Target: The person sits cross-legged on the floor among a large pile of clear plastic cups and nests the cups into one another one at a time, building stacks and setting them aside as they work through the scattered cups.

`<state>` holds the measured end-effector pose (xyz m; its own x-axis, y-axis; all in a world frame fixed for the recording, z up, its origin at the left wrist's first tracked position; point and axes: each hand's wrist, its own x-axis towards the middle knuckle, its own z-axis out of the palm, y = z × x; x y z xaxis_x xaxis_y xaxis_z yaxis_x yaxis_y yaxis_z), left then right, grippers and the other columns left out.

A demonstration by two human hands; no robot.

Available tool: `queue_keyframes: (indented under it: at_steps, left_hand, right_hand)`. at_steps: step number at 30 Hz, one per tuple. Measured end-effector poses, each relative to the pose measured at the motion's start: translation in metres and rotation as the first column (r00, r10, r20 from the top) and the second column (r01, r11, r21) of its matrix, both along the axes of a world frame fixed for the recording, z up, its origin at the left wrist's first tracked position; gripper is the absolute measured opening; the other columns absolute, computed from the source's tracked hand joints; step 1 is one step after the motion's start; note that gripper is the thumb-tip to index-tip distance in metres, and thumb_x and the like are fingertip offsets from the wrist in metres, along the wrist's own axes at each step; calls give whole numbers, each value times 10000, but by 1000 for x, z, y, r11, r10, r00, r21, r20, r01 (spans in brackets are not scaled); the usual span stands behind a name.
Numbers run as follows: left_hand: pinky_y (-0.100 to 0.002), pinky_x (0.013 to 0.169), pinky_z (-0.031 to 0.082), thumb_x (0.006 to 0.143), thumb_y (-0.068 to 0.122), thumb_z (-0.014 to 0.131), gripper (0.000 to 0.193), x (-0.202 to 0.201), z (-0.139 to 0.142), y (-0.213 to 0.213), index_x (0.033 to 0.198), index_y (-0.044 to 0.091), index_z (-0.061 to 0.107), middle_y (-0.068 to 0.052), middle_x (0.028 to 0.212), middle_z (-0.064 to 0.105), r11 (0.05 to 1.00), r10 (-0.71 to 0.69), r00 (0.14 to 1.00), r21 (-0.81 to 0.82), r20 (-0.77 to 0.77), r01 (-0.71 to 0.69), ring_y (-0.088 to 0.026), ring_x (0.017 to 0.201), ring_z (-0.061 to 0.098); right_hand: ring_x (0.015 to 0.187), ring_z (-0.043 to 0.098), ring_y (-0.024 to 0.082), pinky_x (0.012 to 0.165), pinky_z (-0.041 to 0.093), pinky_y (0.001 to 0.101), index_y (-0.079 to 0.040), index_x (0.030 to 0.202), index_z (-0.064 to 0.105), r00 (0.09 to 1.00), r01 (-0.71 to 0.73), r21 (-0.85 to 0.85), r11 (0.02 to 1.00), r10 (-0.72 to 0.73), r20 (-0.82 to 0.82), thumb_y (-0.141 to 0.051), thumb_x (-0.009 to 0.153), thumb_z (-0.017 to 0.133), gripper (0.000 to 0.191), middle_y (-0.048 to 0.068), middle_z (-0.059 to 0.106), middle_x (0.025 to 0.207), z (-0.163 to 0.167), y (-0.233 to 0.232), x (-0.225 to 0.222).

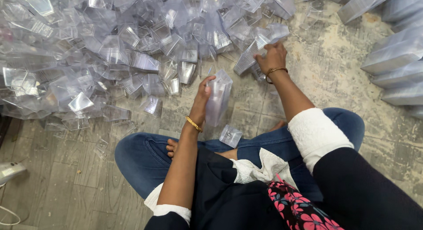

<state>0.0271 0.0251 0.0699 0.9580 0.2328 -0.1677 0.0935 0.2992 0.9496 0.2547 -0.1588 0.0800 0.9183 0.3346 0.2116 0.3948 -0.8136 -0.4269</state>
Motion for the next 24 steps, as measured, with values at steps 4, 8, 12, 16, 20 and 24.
queue_keyframes:
  at_steps: [4, 8, 12, 16, 20, 24]
  left_hand:
    - [-387, 1143, 348, 971, 677, 462, 667, 1, -1, 1, 1421, 190, 532, -66, 1471, 490, 990, 122, 990, -56, -69, -126, -229, 1381, 432]
    - [-401, 1027, 491, 984, 649, 478, 625, 1, -1, 3, 1415, 199, 529, -86, 1379, 537, 957, 104, 992, -263, -78, -121, -235, 1248, 539]
    - [-384, 1021, 509, 1011, 633, 478, 593, 0, 0, 4, 1407, 196, 535, -87, 1364, 547, 940, 116, 992, -319, -39, -122, -220, 1230, 561]
    - [-352, 1061, 482, 1014, 626, 463, 597, 0, 1, 5, 1412, 188, 544, -31, 1439, 501, 965, 167, 986, -201, -28, -169, -176, 1285, 525]
    - [-403, 992, 521, 1009, 617, 499, 586, -1, 5, 5, 1414, 195, 533, -98, 1348, 543, 929, 137, 991, -348, 2, -128, -242, 1202, 563]
    - [-404, 982, 534, 978, 630, 486, 593, 0, 5, 5, 1389, 206, 541, -99, 1347, 550, 937, 124, 991, -324, -43, -132, -242, 1200, 579]
  right_hand:
    - [1201, 549, 414, 1041, 448, 460, -41, 1077, 627, 977, -202, 149, 968, 211, -44, -169, 825, 851, 360, 204, 564, 1292, -8, -9, -19]
    - [1247, 553, 383, 1040, 476, 440, -90, 1035, 613, 908, -388, 133, 912, 403, -116, -128, 823, 862, 330, 176, 546, 1386, -1, -15, -53]
    - [1126, 524, 418, 997, 467, 463, -40, 1301, 566, 902, -394, 84, 915, 403, -156, -54, 676, 864, 692, 204, 496, 1242, 11, -4, -82]
    - [1108, 509, 418, 990, 463, 463, 30, 1416, 488, 898, -421, -2, 907, 417, -142, -50, 633, 876, 877, 235, 473, 1230, 18, 6, -108]
    - [1142, 514, 413, 994, 466, 458, 12, 1286, 555, 900, -414, -28, 910, 404, -161, -122, 651, 894, 732, 217, 500, 1222, 20, 5, -116]
    - [1130, 554, 393, 990, 473, 455, 6, 1257, 562, 893, -426, -84, 901, 404, -197, -174, 674, 890, 692, 206, 566, 1201, 20, 3, -106]
